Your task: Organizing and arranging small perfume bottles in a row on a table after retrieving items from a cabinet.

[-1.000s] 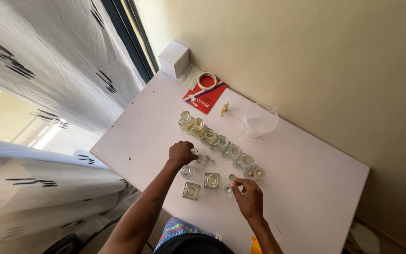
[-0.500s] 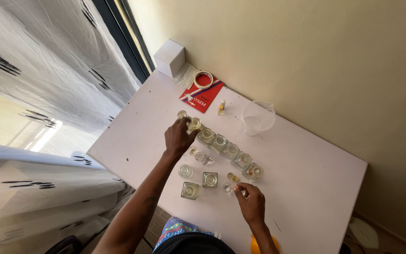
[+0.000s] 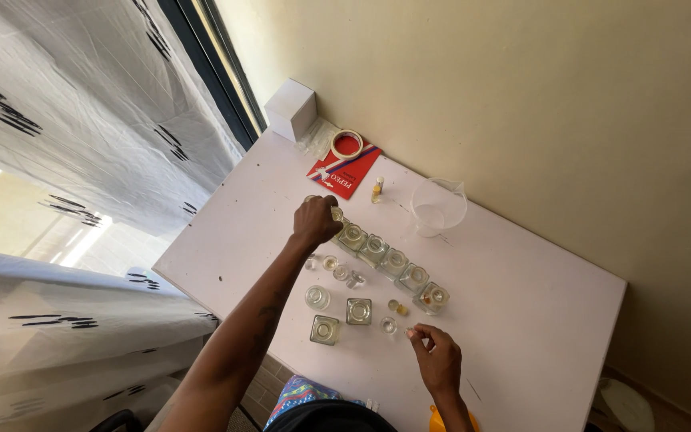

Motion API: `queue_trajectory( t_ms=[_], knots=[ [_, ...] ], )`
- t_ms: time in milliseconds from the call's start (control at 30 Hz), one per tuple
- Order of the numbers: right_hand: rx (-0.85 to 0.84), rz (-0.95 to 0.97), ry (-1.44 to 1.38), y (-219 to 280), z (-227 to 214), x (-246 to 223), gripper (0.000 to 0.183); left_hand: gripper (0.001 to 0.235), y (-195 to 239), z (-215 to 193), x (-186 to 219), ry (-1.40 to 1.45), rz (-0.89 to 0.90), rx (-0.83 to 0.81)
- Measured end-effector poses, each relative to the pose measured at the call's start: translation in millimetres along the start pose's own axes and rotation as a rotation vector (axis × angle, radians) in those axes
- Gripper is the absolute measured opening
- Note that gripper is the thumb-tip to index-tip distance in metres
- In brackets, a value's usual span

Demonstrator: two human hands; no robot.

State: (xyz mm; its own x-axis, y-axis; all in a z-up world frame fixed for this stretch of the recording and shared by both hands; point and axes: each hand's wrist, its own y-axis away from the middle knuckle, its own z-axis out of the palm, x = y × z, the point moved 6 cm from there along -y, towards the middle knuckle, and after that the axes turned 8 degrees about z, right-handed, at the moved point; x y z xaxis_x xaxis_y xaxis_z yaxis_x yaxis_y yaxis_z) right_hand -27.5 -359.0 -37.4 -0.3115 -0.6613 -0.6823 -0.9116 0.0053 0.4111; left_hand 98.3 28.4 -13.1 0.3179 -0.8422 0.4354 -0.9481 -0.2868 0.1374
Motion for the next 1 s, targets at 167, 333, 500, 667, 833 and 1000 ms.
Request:
queue_trajectory(
  t_ms=[167, 333, 500, 667, 833, 1000],
  knots=[
    [-0.003, 0.047, -0.009, -2, -1, 9, 0.027, 0.049, 1, 8, -4, 0.012, 0.034, 0.034],
    [0.009, 0.069, 0.029, -4, -2, 20, 0.03, 0.049, 5, 4, -11, 0.079, -0.006, 0.03],
    [0.001, 0.073, 0.009, -3, -3, 26, 0.029, 0.047, 8, -15, -9, 0.159, -0.022, 0.053],
    [0.012, 0.083, 0.005, 2, -8, 24, 0.029, 0.052, 26, -48, -19, 0.179, -0.098, 0.097],
    [0.07, 0.106, -0.055, 2, -10, 39, 0.025, 0.051, 64, -50, -62, 0.208, -0.197, 0.2],
    [0.038, 0.156, -0.042, 13, -11, 44, 0.026, 0.052, 77, 12, -128, 0.18, -0.398, 0.077]
  ],
)
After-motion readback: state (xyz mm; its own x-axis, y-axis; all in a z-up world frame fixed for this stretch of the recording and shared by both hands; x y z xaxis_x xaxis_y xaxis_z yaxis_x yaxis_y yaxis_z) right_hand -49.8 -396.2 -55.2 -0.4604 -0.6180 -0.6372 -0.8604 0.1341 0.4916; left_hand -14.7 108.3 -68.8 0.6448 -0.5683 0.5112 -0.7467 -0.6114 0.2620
